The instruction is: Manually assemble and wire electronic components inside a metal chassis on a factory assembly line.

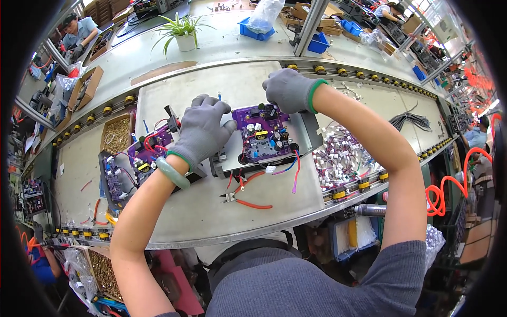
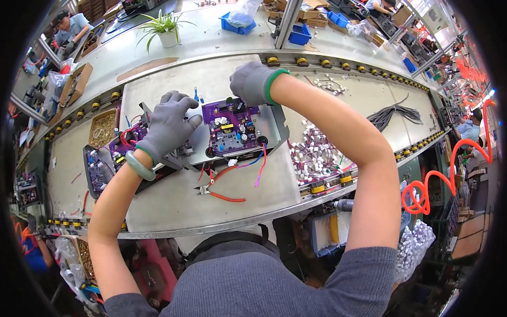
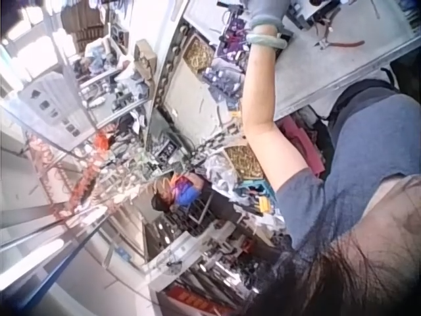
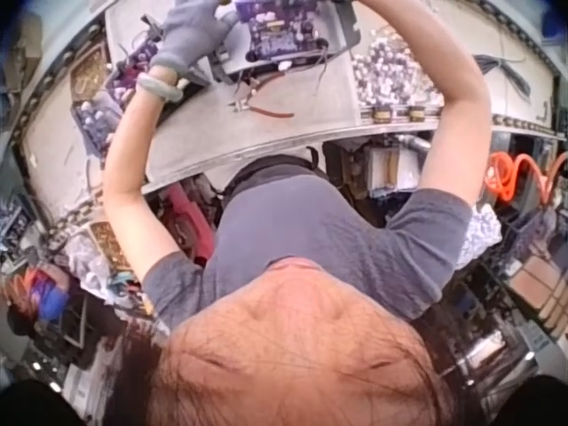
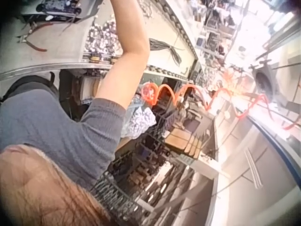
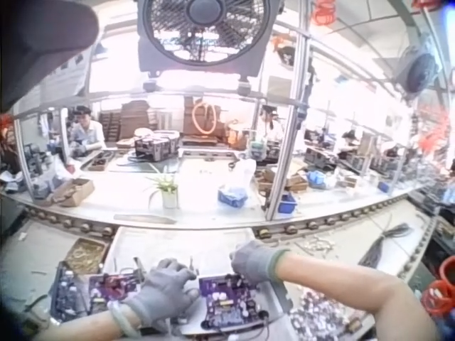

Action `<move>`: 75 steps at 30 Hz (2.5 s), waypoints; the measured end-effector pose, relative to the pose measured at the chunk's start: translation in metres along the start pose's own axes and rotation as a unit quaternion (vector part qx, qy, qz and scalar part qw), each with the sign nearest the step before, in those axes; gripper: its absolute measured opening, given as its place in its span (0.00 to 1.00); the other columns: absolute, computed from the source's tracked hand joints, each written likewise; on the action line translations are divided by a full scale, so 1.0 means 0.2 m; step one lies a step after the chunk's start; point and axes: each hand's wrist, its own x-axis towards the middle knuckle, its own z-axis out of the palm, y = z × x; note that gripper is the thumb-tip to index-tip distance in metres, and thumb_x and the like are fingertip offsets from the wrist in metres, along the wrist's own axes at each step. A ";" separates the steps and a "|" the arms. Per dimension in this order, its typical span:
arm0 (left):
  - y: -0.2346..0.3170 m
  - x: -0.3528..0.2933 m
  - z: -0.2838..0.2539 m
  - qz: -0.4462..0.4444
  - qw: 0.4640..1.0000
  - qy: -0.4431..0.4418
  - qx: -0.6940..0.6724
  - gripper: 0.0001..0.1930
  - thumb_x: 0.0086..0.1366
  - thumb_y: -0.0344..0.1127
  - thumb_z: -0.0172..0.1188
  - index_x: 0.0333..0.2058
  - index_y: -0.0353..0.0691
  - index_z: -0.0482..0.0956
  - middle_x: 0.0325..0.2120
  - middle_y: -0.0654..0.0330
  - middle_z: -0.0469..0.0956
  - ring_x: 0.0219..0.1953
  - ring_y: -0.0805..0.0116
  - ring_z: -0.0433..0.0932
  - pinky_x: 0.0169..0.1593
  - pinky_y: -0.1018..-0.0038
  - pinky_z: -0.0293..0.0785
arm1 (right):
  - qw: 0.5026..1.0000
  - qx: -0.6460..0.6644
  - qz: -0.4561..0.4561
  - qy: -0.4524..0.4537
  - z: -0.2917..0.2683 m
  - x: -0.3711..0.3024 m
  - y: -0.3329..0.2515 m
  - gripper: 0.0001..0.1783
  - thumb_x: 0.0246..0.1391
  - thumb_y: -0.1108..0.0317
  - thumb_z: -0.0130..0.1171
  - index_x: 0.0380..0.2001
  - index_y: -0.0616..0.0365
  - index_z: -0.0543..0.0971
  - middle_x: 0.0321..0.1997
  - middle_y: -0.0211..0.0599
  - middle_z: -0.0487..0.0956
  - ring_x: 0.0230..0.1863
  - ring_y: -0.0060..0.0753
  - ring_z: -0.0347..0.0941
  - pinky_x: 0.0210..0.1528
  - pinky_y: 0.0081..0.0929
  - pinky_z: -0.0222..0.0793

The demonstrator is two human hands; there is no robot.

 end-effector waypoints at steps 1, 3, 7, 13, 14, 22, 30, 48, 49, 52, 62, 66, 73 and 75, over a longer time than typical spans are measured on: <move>0.00 0.00 0.00 -0.004 1.000 -0.003 0.002 0.17 0.57 0.45 0.61 0.41 0.42 0.82 0.44 0.54 0.78 0.55 0.53 0.71 0.58 0.61 0.70 | 1.000 0.000 0.002 0.000 -0.01 0.01 0.00 0.08 0.44 0.69 0.61 0.30 0.54 0.85 0.38 0.41 0.82 0.44 0.42 0.78 0.45 0.38 0.75; -0.01 -0.01 0.02 0.007 1.000 0.011 0.009 0.17 0.57 0.47 0.62 0.41 0.43 0.82 0.43 0.55 0.78 0.54 0.54 0.71 0.56 0.61 0.71 | 0.996 0.002 0.001 -0.084 -0.04 0.06 0.01 0.10 0.43 0.69 0.60 0.32 0.56 0.85 0.38 0.42 0.83 0.42 0.44 0.80 0.44 0.38 0.75; -0.01 0.00 0.02 0.015 1.000 0.025 0.008 0.17 0.57 0.47 0.64 0.40 0.44 0.82 0.42 0.55 0.79 0.52 0.54 0.72 0.53 0.62 0.72 | 0.987 0.020 0.005 -0.159 -0.14 0.14 0.00 0.10 0.41 0.71 0.60 0.30 0.56 0.85 0.36 0.43 0.83 0.39 0.47 0.80 0.42 0.41 0.74; -0.01 0.00 0.03 0.020 0.999 0.035 -0.004 0.16 0.56 0.46 0.65 0.40 0.44 0.82 0.41 0.56 0.79 0.52 0.54 0.72 0.54 0.63 0.72 | 0.980 0.004 0.008 -0.196 -0.09 0.19 0.00 0.13 0.40 0.71 0.60 0.33 0.58 0.85 0.37 0.49 0.83 0.40 0.50 0.80 0.42 0.41 0.74; -0.02 0.01 0.03 0.020 0.999 0.033 -0.005 0.16 0.56 0.46 0.65 0.40 0.44 0.82 0.41 0.56 0.79 0.52 0.54 0.72 0.54 0.63 0.72 | 0.984 0.023 0.017 -0.179 -0.07 0.16 0.01 0.12 0.42 0.71 0.59 0.33 0.58 0.85 0.39 0.47 0.82 0.40 0.50 0.79 0.42 0.42 0.74; -0.01 0.00 0.06 0.012 0.999 0.041 -0.004 0.13 0.57 0.42 0.61 0.38 0.42 0.82 0.39 0.57 0.79 0.50 0.56 0.73 0.53 0.63 0.72 | 0.967 0.146 0.109 0.179 0.15 -0.14 -0.02 0.07 0.50 0.63 0.61 0.32 0.46 0.85 0.36 0.33 0.79 0.43 0.38 0.76 0.50 0.37 0.66; 0.00 0.01 0.02 -0.002 0.999 0.026 -0.023 0.14 0.59 0.46 0.62 0.39 0.45 0.84 0.42 0.57 0.80 0.53 0.56 0.73 0.55 0.64 0.72 | 0.973 0.093 0.147 0.149 0.19 -0.07 -0.07 0.05 0.46 0.69 0.58 0.26 0.50 0.82 0.33 0.36 0.80 0.40 0.41 0.77 0.51 0.38 0.64; 0.17 -0.01 -0.01 0.134 0.979 0.147 0.043 0.15 0.55 0.41 0.64 0.41 0.45 0.81 0.44 0.57 0.78 0.53 0.56 0.73 0.55 0.62 0.69 | 0.891 0.138 0.076 0.426 0.29 -0.57 -0.43 0.07 0.42 0.66 0.68 0.28 0.42 0.84 0.27 0.25 0.79 0.35 0.29 0.75 0.58 0.37 0.61; 0.22 -0.02 -0.03 0.141 0.982 0.115 -0.042 0.14 0.55 0.39 0.64 0.41 0.45 0.81 0.45 0.56 0.78 0.51 0.54 0.74 0.52 0.61 0.71 | 0.878 0.173 0.109 0.434 0.29 -0.55 -0.38 0.07 0.43 0.66 0.68 0.30 0.43 0.85 0.26 0.29 0.79 0.33 0.32 0.75 0.53 0.35 0.64; 0.32 0.04 0.03 0.173 0.968 0.136 -0.124 0.12 0.58 0.37 0.60 0.41 0.45 0.80 0.39 0.56 0.79 0.41 0.53 0.79 0.44 0.62 0.75 | 0.850 0.228 0.146 0.452 0.32 -0.44 -0.31 0.06 0.44 0.61 0.68 0.27 0.47 0.84 0.25 0.28 0.80 0.30 0.34 0.75 0.51 0.33 0.64; 0.42 0.15 0.01 0.281 0.943 0.115 0.138 0.03 0.54 0.36 0.60 0.27 0.46 0.78 0.24 0.61 0.78 0.29 0.63 0.81 0.32 0.65 0.74 | 0.844 0.282 0.173 0.421 0.32 -0.41 -0.34 0.06 0.43 0.63 0.68 0.27 0.49 0.83 0.24 0.31 0.80 0.30 0.36 0.77 0.50 0.35 0.65; 0.42 0.07 0.17 0.120 0.989 0.083 -0.020 0.07 0.63 0.36 0.56 0.29 0.41 0.78 0.23 0.56 0.78 0.28 0.58 0.81 0.32 0.65 0.74 | 0.805 0.308 0.175 0.476 0.35 -0.41 -0.37 0.05 0.45 0.69 0.67 0.28 0.54 0.84 0.21 0.37 0.78 0.29 0.40 0.76 0.50 0.36 0.66; 0.46 0.00 0.17 -0.099 0.892 -0.142 -0.417 0.13 0.64 0.44 0.56 0.37 0.40 0.80 0.29 0.50 0.80 0.34 0.51 0.80 0.39 0.59 0.75 | 0.736 0.408 0.152 0.518 0.36 -0.40 -0.35 0.04 0.44 0.71 0.66 0.27 0.52 0.83 0.23 0.33 0.80 0.30 0.38 0.77 0.49 0.34 0.66; 0.46 -0.11 0.20 0.067 0.967 0.152 -0.193 0.13 0.64 0.39 0.58 0.40 0.35 0.77 0.30 0.53 0.79 0.31 0.56 0.78 0.37 0.65 0.74 | 0.813 0.290 0.159 0.478 0.31 -0.42 -0.34 0.03 0.44 0.73 0.64 0.26 0.53 0.83 0.22 0.35 0.79 0.29 0.38 0.76 0.53 0.35 0.65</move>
